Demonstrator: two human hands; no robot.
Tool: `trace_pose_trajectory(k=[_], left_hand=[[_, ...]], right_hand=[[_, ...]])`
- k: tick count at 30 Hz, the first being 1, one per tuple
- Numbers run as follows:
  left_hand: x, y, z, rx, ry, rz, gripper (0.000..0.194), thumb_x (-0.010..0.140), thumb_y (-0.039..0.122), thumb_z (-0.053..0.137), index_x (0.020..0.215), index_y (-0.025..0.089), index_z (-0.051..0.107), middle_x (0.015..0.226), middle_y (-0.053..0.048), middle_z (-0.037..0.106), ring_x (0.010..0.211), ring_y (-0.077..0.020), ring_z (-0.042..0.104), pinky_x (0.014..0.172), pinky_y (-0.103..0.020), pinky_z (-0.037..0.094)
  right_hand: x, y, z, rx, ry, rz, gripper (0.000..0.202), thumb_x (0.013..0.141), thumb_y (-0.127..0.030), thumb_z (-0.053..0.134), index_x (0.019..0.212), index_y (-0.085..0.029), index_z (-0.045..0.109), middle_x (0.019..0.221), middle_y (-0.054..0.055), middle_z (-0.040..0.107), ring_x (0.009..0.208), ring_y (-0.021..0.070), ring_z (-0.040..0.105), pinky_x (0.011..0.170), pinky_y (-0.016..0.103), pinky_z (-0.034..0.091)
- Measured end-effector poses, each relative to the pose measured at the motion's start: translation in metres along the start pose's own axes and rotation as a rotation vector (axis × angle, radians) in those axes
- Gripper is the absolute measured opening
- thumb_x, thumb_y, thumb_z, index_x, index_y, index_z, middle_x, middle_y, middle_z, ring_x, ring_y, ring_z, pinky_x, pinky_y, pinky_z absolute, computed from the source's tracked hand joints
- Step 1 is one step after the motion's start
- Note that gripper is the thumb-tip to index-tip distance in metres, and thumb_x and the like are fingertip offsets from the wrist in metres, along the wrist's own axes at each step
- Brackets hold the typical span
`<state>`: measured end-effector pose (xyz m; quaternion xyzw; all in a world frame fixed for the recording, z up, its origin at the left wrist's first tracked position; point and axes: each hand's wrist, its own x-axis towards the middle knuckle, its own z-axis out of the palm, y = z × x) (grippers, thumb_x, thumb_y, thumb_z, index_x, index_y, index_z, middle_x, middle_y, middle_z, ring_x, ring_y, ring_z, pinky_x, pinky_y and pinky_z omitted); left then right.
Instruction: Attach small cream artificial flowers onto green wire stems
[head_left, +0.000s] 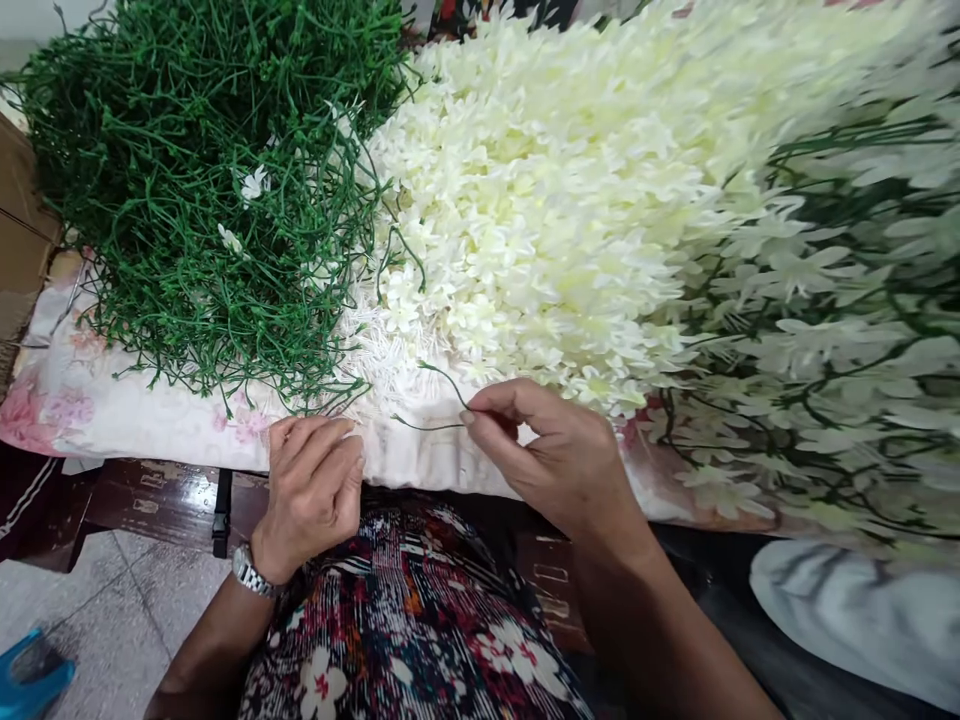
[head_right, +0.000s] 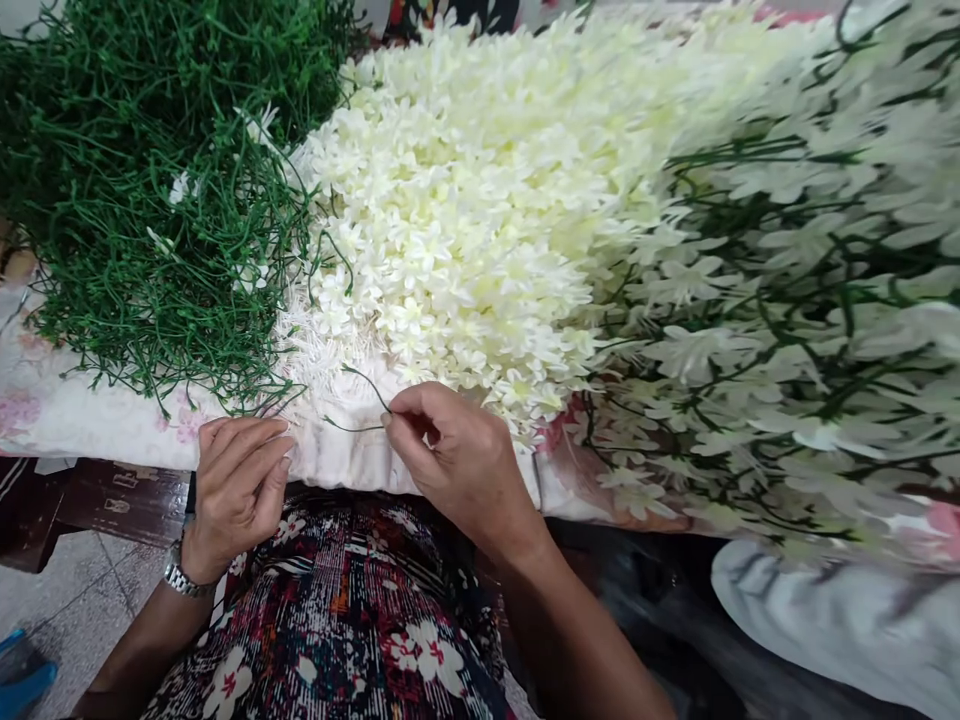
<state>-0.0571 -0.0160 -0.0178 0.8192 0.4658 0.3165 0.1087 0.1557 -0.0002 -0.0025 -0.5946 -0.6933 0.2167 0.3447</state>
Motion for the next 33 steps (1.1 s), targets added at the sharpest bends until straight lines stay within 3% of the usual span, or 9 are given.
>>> trace_pose_trajectory(k=[5,8,12,17,20,23,26,30,33], left_hand=[[-0.004,0.020,0.003,-0.237,0.059,0.002,0.042,0.067,0.005,0.055,0.106,0.020,0.054,0.090,-0.009,0.058,0.082,-0.0199,0.052,0.072,-0.035,0.041],[0.004,0.038,0.006,-0.492,-0.129,-0.200,0.050,0.072,0.011,0.055,0.120,0.021,0.043,0.111,-0.011,0.052,0.101,-0.0219,0.048,0.085,-0.036,0.040],[0.023,0.053,0.016,-0.902,-0.093,-0.466,0.045,0.078,0.023,0.052,0.121,0.022,0.041,0.122,-0.009,0.046,0.110,-0.0217,0.045,0.095,-0.036,0.035],[0.036,0.049,0.027,-1.118,0.200,-0.549,0.016,0.082,0.021,0.046,0.077,0.017,0.062,0.087,-0.005,0.061,0.089,-0.0168,0.056,0.083,-0.030,0.042],[0.037,0.040,0.027,-1.182,0.238,-0.564,0.015,0.080,0.019,0.049,0.073,0.014,0.060,0.086,-0.005,0.058,0.064,-0.0101,0.056,0.067,-0.026,0.045],[0.035,0.035,0.026,-1.246,0.224,-0.606,0.012,0.080,0.018,0.049,0.076,0.013,0.059,0.083,-0.004,0.055,0.043,-0.0016,0.041,0.045,-0.019,0.035],[0.033,0.035,0.026,-1.271,0.215,-0.661,0.010,0.079,0.018,0.050,0.079,0.013,0.059,0.073,-0.002,0.056,0.041,-0.0007,0.034,0.041,-0.017,0.027],[0.030,0.035,0.028,-1.294,0.188,-0.739,0.010,0.077,0.020,0.053,0.079,0.013,0.060,0.063,0.000,0.054,0.041,0.0000,0.029,0.040,-0.015,0.023],[0.029,0.035,0.029,-1.302,0.159,-0.768,0.008,0.073,0.020,0.058,0.079,0.014,0.060,0.063,0.001,0.053,0.042,-0.0002,0.031,0.039,-0.014,0.023]], right_hand=[[-0.015,-0.001,0.006,0.358,0.064,0.255,0.006,0.072,-0.022,0.055,0.075,-0.017,0.054,0.060,-0.003,0.053,0.050,0.0066,0.048,0.047,0.019,0.040],[-0.021,-0.012,0.016,0.558,0.072,0.310,0.007,0.072,-0.023,0.056,0.074,-0.017,0.054,0.060,-0.003,0.054,0.050,0.0062,0.049,0.046,0.018,0.042],[-0.023,-0.027,0.030,0.670,0.033,0.224,0.003,0.074,-0.019,0.053,0.072,-0.017,0.051,0.059,-0.004,0.053,0.050,0.0051,0.049,0.047,0.016,0.043],[-0.021,-0.024,0.031,0.381,-0.035,-0.155,0.008,0.075,-0.010,0.049,0.079,-0.016,0.052,0.068,0.000,0.056,0.060,0.0067,0.052,0.054,0.018,0.045],[-0.014,-0.005,0.015,-0.016,0.128,-0.385,0.012,0.074,-0.007,0.049,0.082,-0.014,0.054,0.071,0.003,0.058,0.065,0.0092,0.053,0.057,0.020,0.045],[-0.004,0.014,-0.004,-0.506,0.301,-0.371,0.008,0.074,-0.014,0.054,0.081,-0.013,0.056,0.072,0.006,0.060,0.067,0.0135,0.051,0.060,0.026,0.043],[0.006,0.023,-0.014,-0.789,0.223,-0.306,0.008,0.075,-0.018,0.052,0.078,-0.016,0.059,0.070,0.005,0.059,0.067,0.0158,0.048,0.062,0.030,0.038],[0.008,0.025,-0.013,-0.835,0.211,-0.354,0.010,0.075,-0.017,0.052,0.068,-0.019,0.059,0.064,0.002,0.057,0.063,0.0149,0.045,0.060,0.030,0.034],[0.002,0.024,-0.014,-0.607,0.250,-0.349,0.006,0.074,-0.018,0.054,0.076,-0.018,0.060,0.069,0.003,0.058,0.066,0.0144,0.048,0.063,0.029,0.037]])
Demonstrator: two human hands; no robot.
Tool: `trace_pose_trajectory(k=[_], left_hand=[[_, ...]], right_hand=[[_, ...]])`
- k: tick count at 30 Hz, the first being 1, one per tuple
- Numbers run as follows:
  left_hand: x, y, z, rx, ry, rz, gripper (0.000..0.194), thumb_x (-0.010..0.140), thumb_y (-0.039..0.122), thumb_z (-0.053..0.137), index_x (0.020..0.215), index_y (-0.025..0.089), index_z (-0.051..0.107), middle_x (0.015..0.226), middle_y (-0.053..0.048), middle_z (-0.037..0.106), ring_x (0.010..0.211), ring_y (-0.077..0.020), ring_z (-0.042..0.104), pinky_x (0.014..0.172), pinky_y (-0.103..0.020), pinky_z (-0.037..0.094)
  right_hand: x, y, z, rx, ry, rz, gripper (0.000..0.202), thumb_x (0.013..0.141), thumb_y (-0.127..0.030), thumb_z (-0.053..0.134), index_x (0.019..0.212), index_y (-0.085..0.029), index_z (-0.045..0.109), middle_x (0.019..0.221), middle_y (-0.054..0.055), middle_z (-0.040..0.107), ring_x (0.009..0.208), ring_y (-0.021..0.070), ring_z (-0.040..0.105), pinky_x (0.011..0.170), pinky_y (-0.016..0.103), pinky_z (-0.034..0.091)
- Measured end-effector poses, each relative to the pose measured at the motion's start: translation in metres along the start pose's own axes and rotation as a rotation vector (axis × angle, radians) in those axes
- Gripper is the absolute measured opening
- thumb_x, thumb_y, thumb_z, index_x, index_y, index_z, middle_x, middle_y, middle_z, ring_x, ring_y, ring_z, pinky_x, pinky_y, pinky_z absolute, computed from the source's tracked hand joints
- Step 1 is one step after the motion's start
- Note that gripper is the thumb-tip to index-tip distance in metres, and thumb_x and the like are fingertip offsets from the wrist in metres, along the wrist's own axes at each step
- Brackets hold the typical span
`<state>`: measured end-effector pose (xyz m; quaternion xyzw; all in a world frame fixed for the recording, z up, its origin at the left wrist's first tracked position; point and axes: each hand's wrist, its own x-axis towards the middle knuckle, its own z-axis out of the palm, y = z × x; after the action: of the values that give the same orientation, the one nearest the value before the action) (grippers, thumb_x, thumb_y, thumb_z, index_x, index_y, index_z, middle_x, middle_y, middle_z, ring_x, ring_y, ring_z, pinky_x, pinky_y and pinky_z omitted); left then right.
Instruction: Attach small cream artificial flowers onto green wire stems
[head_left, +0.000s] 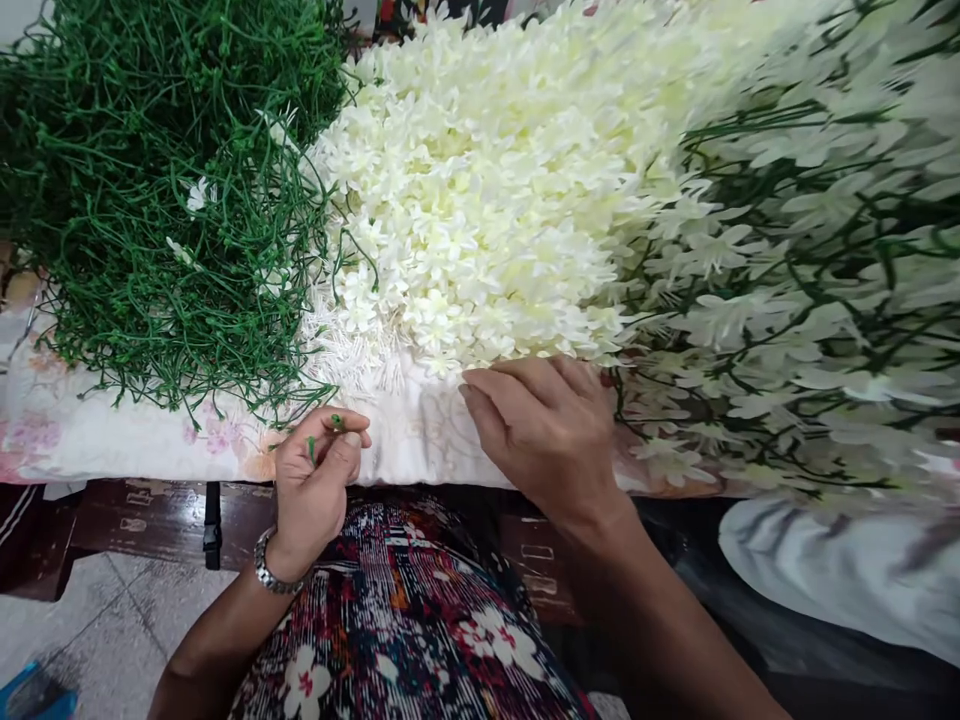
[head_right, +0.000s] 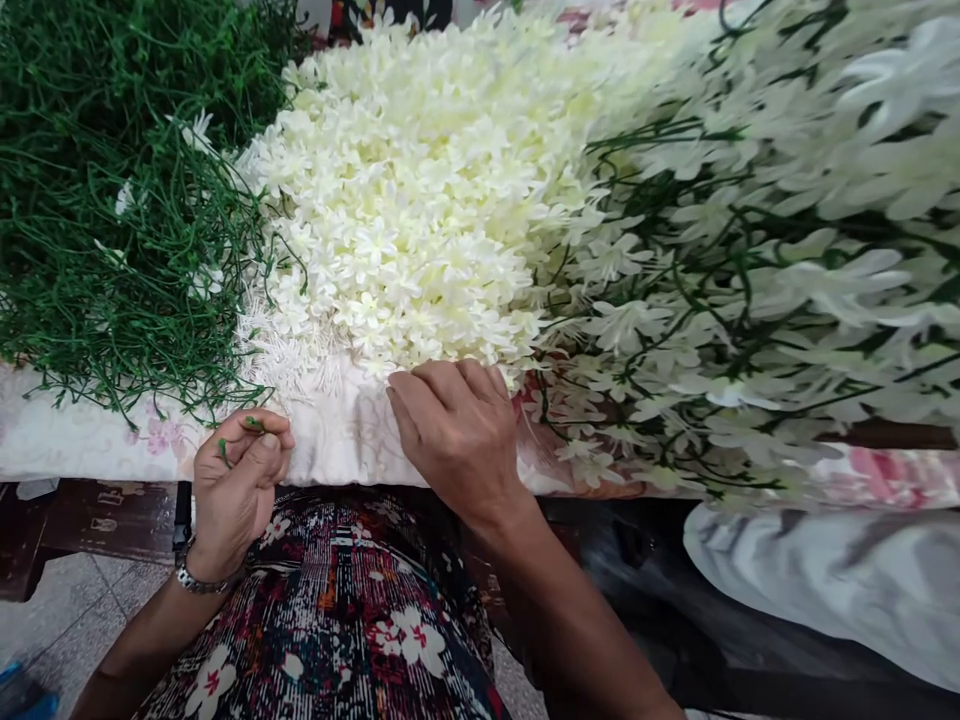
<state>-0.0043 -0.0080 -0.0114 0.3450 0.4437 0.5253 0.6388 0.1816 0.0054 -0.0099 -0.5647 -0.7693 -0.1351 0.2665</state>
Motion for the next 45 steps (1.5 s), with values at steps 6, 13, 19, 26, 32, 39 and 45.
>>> trace_pose_trajectory(k=[6,13,19,26,32,39,45], left_hand=[[0.000,-0.003,0.009,0.079,-0.106,-0.020,0.019,0.071,0.023,0.061,0.089,0.018,0.059,0.074,0.000,0.055,0.045,-0.0010,0.035,0.040,-0.014,0.029],[-0.005,-0.003,0.013,0.108,-0.196,0.049,0.008,0.072,0.023,0.061,0.074,0.016,0.058,0.063,0.003,0.051,0.047,-0.0027,0.037,0.042,-0.016,0.030],[-0.007,-0.004,0.006,0.223,-0.063,0.164,0.006,0.073,0.017,0.058,0.068,0.016,0.054,0.061,0.004,0.048,0.050,-0.0042,0.039,0.045,-0.017,0.030],[-0.010,0.002,0.001,0.485,-0.112,0.335,0.005,0.074,0.015,0.056,0.068,0.015,0.055,0.064,0.001,0.051,0.058,-0.0074,0.045,0.050,-0.019,0.034],[-0.012,0.001,-0.002,0.408,-0.193,0.262,0.007,0.074,0.019,0.056,0.068,0.015,0.055,0.064,0.001,0.051,0.059,-0.0084,0.046,0.054,-0.021,0.035],[-0.015,-0.002,0.003,0.190,-0.227,0.063,0.014,0.074,0.029,0.056,0.072,0.016,0.055,0.064,0.000,0.047,0.054,-0.0074,0.039,0.049,-0.021,0.031],[-0.016,-0.007,0.000,0.120,-0.236,0.011,0.017,0.074,0.033,0.056,0.076,0.016,0.056,0.064,0.001,0.045,0.047,-0.0046,0.030,0.041,-0.019,0.022]], right_hand=[[-0.007,-0.016,-0.006,1.051,-0.059,0.459,0.009,0.073,-0.017,0.057,0.080,-0.022,0.059,0.070,-0.001,0.055,0.065,0.0085,0.050,0.056,0.022,0.040],[-0.012,-0.040,0.006,1.684,-0.308,0.705,0.005,0.071,-0.023,0.061,0.077,-0.024,0.060,0.069,-0.003,0.055,0.062,0.0059,0.050,0.057,0.018,0.042],[-0.014,-0.044,0.002,1.505,-0.259,0.584,0.016,0.077,-0.030,0.053,0.091,-0.024,0.059,0.080,0.000,0.057,0.071,0.0083,0.053,0.063,0.021,0.043],[-0.010,-0.050,0.000,1.121,-0.140,0.373,0.010,0.071,-0.016,0.058,0.080,-0.019,0.056,0.069,-0.002,0.053,0.061,0.0076,0.049,0.055,0.022,0.039],[-0.018,-0.052,0.004,1.181,-0.142,0.374,0.004,0.073,-0.015,0.054,0.074,-0.018,0.052,0.064,-0.002,0.051,0.057,0.0083,0.048,0.051,0.023,0.038],[-0.021,-0.057,0.004,1.161,-0.172,0.464,0.008,0.077,-0.022,0.051,0.070,-0.019,0.048,0.058,-0.003,0.047,0.052,0.0074,0.041,0.048,0.022,0.033],[-0.024,-0.058,0.007,1.274,-0.184,0.555,0.012,0.077,-0.025,0.051,0.068,-0.018,0.047,0.055,-0.005,0.043,0.050,0.0066,0.038,0.048,0.021,0.031]])
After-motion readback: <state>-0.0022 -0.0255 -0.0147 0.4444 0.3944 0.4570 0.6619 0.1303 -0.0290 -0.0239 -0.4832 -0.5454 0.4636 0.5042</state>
